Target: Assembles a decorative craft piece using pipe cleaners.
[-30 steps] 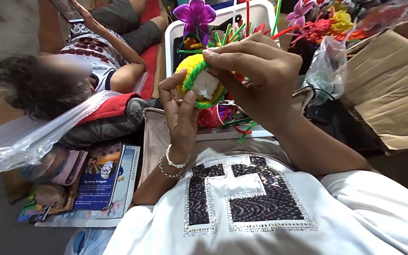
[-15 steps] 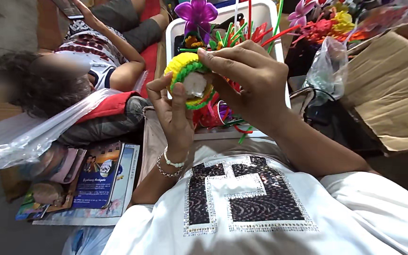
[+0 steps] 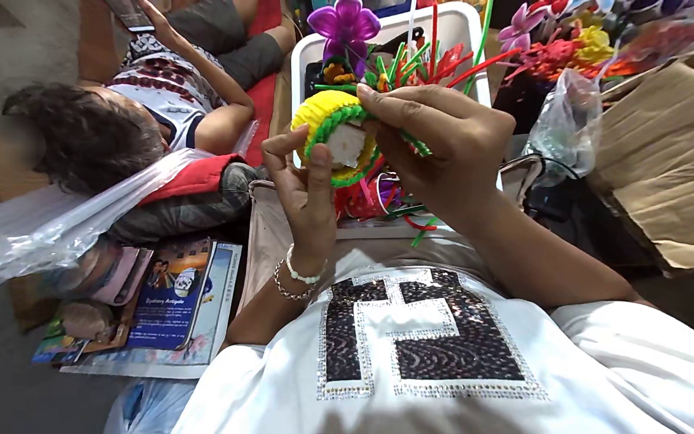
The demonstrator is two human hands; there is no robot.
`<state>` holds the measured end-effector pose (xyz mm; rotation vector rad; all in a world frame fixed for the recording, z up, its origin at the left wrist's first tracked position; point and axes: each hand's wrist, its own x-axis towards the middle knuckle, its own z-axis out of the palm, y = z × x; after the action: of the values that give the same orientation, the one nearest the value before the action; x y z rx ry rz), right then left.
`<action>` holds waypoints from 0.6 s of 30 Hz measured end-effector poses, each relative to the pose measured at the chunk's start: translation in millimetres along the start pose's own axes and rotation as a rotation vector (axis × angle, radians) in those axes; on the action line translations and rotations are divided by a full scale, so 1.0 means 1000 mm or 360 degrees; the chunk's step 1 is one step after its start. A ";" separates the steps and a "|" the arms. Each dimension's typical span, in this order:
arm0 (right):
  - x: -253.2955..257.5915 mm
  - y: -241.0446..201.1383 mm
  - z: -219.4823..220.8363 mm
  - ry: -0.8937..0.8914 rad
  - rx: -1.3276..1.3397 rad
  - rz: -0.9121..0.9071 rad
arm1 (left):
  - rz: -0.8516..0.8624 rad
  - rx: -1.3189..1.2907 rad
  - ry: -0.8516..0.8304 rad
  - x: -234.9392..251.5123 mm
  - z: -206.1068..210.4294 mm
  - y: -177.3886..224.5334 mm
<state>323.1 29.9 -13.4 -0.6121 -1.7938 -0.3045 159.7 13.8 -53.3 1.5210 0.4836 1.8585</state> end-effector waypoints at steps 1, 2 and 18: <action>0.000 0.000 0.000 0.0007 -0.0003 0.0004 | 0.0002 0.0023 -0.0007 0.000 -0.001 0.000; 0.000 -0.001 0.000 0.0013 -0.0008 0.0005 | -0.0003 0.0049 -0.0009 0.000 -0.001 0.000; 0.003 0.003 -0.004 -0.0027 -0.0024 -0.0026 | -0.0043 0.0040 -0.0056 0.002 -0.001 0.000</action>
<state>327.1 31.4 -10.0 -0.6125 -1.8151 -0.3253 158.6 15.3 -52.4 1.5533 0.5105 1.8086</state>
